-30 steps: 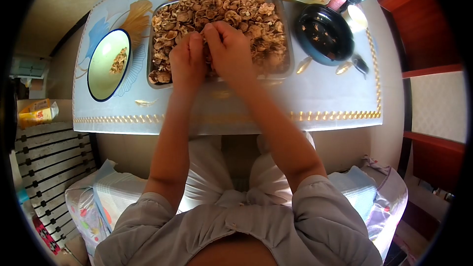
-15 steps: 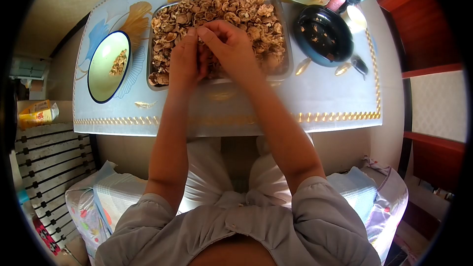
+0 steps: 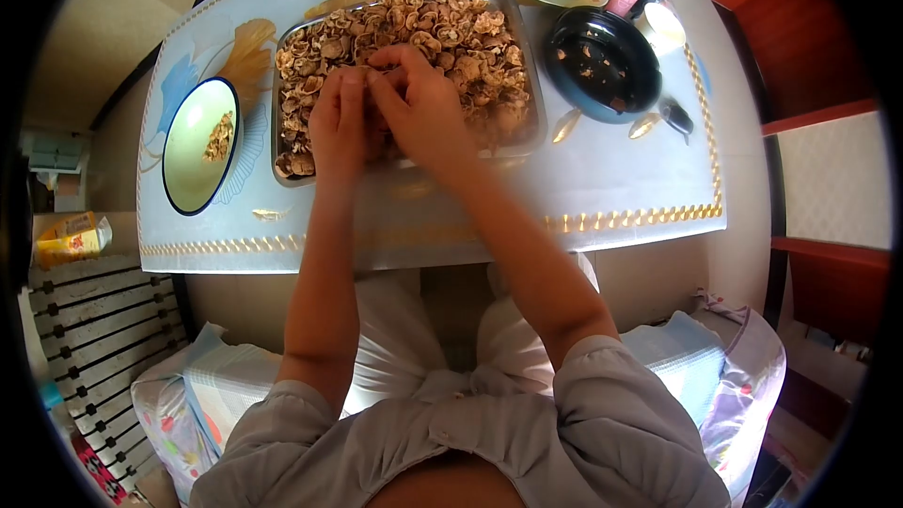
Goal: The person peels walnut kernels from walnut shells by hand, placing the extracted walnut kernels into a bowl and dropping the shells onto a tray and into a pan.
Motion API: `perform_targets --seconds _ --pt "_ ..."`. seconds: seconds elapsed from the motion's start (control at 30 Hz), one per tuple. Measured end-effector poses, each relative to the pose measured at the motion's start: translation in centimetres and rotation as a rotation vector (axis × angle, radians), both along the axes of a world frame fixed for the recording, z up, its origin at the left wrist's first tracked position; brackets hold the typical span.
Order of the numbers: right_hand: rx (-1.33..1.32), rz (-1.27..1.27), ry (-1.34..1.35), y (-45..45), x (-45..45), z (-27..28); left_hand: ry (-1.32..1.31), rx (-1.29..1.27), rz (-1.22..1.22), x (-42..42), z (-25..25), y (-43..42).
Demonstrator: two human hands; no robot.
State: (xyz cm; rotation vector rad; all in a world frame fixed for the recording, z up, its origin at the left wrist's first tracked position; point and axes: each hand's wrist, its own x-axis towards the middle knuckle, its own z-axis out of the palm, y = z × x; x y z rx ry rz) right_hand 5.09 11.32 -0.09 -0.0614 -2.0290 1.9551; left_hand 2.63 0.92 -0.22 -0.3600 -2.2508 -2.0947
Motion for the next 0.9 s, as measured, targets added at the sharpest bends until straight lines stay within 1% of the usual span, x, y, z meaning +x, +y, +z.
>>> perform_targets --seconds 0.1,0.2,0.3,0.37,0.47,0.5,0.57,0.6,0.67,0.7,0.77,0.8,0.87,0.9 --pt "-0.042 -0.032 -0.032 0.0 0.3 1.1 -0.123 0.083 -0.121 0.1 0.7 -0.3" --pt "-0.134 -0.018 -0.072 0.4 0.2 1.2 -0.153 0.171 -0.19 0.0 0.0 -0.3" --pt "-0.146 -0.019 -0.08 0.6 0.1 1.0 0.165 -0.077 -0.125 -0.4 -0.2 -0.1" --pt "-0.109 -0.007 -0.086 0.7 0.0 1.0 0.094 0.013 -0.12 -0.3 0.0 -0.2" --pt "-0.151 0.038 -0.078 0.4 0.2 1.3 0.028 0.118 -0.136 -0.5 -0.2 -0.4" --pt "-0.118 0.044 -0.06 0.4 0.1 1.1 0.012 0.15 -0.146 -0.7 -0.3 -0.5" --pt "-0.052 0.052 -0.026 0.7 -0.1 0.6 0.011 0.079 -0.176 -0.7 0.0 -0.8" --pt "-0.014 0.045 -0.056 0.8 0.0 0.6 0.01 0.044 -0.192 -0.6 0.1 -0.9" --pt "0.065 0.032 -0.113 1.1 0.2 1.0 0.01 0.099 -0.164 -0.3 -0.1 -0.4" --pt "0.063 0.037 -0.111 1.1 0.2 1.2 0.014 0.128 -0.15 -0.3 -0.2 -0.2" --pt "0.057 0.047 -0.109 1.0 0.2 1.5 -0.064 0.198 -0.179 -0.4 -0.4 -0.2" --pt "0.106 0.046 -0.104 1.0 0.2 1.5 -0.104 0.232 -0.195 -0.4 -0.4 -0.2" --pt "0.205 0.045 -0.094 1.2 0.2 1.1 -0.114 0.227 -0.211 -0.6 -0.3 -0.4" --pt "0.154 0.018 -0.11 1.4 0.1 1.2 -0.12 0.224 -0.219 -0.6 -0.2 -0.6"
